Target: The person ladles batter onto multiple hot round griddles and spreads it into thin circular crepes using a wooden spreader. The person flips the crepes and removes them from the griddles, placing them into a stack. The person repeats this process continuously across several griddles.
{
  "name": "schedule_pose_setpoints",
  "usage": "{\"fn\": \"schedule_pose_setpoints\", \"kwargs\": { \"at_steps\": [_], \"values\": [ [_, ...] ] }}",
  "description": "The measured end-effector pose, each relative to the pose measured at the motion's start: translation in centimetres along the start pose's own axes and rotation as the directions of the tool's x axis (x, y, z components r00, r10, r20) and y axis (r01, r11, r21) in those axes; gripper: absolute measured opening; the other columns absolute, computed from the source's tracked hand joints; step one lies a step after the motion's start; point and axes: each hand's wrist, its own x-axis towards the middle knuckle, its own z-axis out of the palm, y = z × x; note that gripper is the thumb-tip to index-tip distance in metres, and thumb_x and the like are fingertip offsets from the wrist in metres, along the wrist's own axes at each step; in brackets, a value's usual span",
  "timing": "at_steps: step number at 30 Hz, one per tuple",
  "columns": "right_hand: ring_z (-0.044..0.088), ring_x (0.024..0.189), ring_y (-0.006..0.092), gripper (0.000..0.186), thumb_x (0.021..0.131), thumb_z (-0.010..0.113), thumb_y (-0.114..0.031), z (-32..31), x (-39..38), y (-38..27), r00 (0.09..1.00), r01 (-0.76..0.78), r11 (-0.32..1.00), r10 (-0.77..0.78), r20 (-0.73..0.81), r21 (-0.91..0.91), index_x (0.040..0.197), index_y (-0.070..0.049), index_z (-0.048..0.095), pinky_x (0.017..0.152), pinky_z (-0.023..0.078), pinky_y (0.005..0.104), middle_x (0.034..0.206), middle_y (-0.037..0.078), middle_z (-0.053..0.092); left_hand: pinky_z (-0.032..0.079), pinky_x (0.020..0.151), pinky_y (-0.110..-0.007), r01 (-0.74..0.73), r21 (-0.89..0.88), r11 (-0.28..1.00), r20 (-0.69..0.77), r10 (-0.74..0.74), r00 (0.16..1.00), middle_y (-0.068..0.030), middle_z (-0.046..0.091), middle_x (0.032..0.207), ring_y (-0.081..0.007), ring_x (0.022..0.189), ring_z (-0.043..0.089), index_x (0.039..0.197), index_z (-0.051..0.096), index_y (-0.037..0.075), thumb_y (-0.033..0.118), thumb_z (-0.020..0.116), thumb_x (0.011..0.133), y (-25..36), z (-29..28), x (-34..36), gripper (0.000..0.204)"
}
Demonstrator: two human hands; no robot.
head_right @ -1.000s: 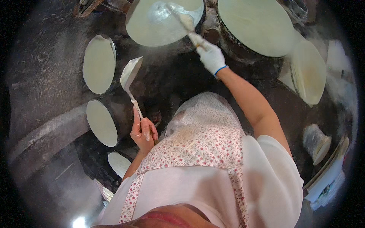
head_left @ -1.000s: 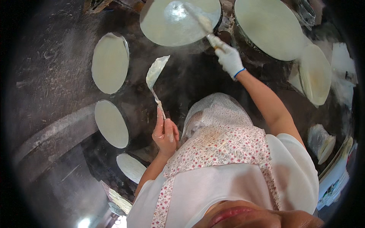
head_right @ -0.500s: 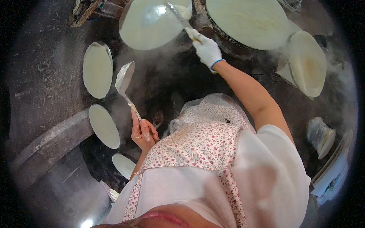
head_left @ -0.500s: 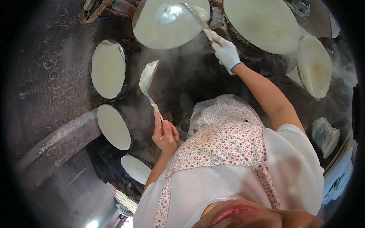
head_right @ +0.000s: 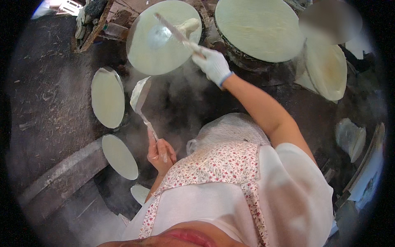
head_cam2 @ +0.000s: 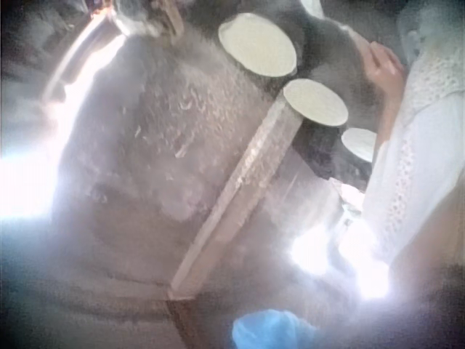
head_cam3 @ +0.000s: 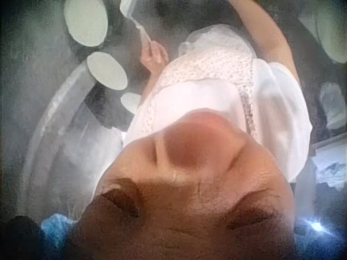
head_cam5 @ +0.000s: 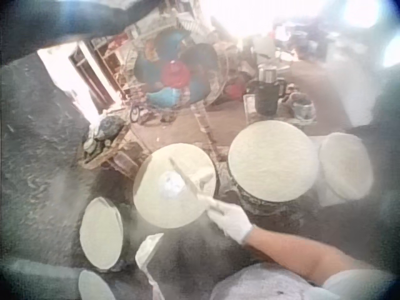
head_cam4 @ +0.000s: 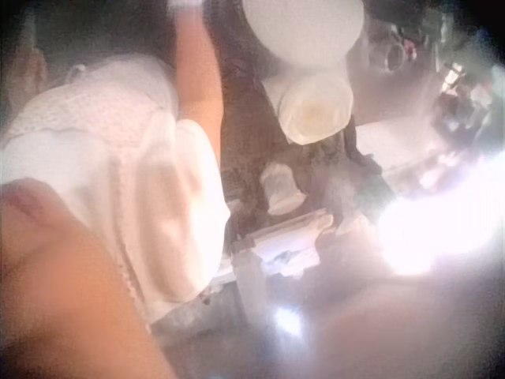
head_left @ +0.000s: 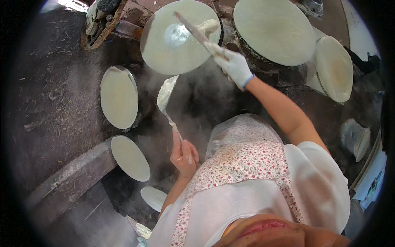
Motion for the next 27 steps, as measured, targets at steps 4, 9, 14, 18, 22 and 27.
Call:
{"fn": "schedule_pose_setpoints", "kwargs": {
  "at_steps": [4,9,14,18,22,27],
  "values": [
    [0.073,0.113,0.0193,0.046,0.102,0.065,-0.026,0.9,-3.8,9.3,0.944,0.186,0.979,-0.202,-0.26,-0.086,0.148,-0.02,0.063,0.097,0.053,0.0322,0.129,0.015,0.073,0.036,0.045,-0.021,0.016,0.032,0.999,0.041,-0.017,0.999,-0.0008,0.054,0.064,-0.0041,0.049,0.043,0.163,0.038,0.0,0.006,0.05,0.11,0.3,-1.2,0.9,0.054],
    [0.07,0.124,0.019,0.044,0.104,0.063,-0.02,3.1,1.4,4.5,0.96,0.076,0.995,-0.055,-0.276,0.068,0.147,-0.016,0.063,0.106,0.049,0.0301,0.139,0.012,0.071,0.036,0.046,-0.021,-0.049,0.082,0.995,0.14,0.038,0.989,-0.0004,0.055,0.064,-0.0037,0.05,0.043,0.163,0.035,-0.001,0.004,0.049,0.109,0.1,-3.3,2.3,0.056],
    [0.06,0.135,0.0154,0.043,0.104,0.063,-0.012,6.0,-0.4,3.1,0.986,0.164,0.98,-0.167,-0.015,-0.115,0.146,-0.004,0.063,0.113,0.043,0.0286,0.141,0.011,0.07,0.036,0.047,-0.021,0.053,-0.026,0.998,0.09,-0.05,0.995,0.0001,0.054,0.063,-0.0035,0.053,0.045,0.163,0.036,-0.002,0.003,0.049,0.108,0.3,-4.4,2.4,0.057],
    [0.064,0.131,0.0207,0.043,0.106,0.062,-0.019,4.5,0.2,3.1,0.919,0.241,0.97,-0.214,-0.332,0.041,0.148,-0.012,0.063,0.111,0.046,0.0318,0.14,0.012,0.07,0.037,0.047,-0.022,0.088,0.042,0.995,0.014,-0.088,0.996,0.0,0.053,0.062,-0.0041,0.052,0.045,0.163,0.036,-0.002,0.005,0.048,0.108,0.4,-6.6,3.1,0.056],
    [0.073,0.115,0.0259,0.041,0.104,0.063,-0.028,7.3,3.0,2.0,0.947,0.175,0.951,-0.233,-0.219,-0.254,0.14,-0.009,0.066,0.1,0.051,0.0321,0.124,0.02,0.074,0.037,0.046,-0.022,0.053,0.081,0.995,0.02,-0.055,0.998,0.0003,0.053,0.062,-0.0044,0.051,0.044,0.163,0.037,-0.002,0.006,0.046,0.109,0.5,-8.3,4.1,0.055],
    [0.069,0.125,0.0201,0.042,0.106,0.059,-0.015,5.4,0.5,3.0,0.828,0.352,0.91,-0.412,-0.381,-0.219,0.145,-0.003,0.062,0.106,0.051,0.0302,0.139,0.015,0.071,0.036,0.045,-0.022,0.047,-0.048,0.998,0.015,-0.047,0.999,-0.0004,0.053,0.064,-0.0044,0.051,0.044,0.163,0.038,-0.001,0.004,0.046,0.109,-0.5,-10.5,4.1,0.055]
  ]
}}
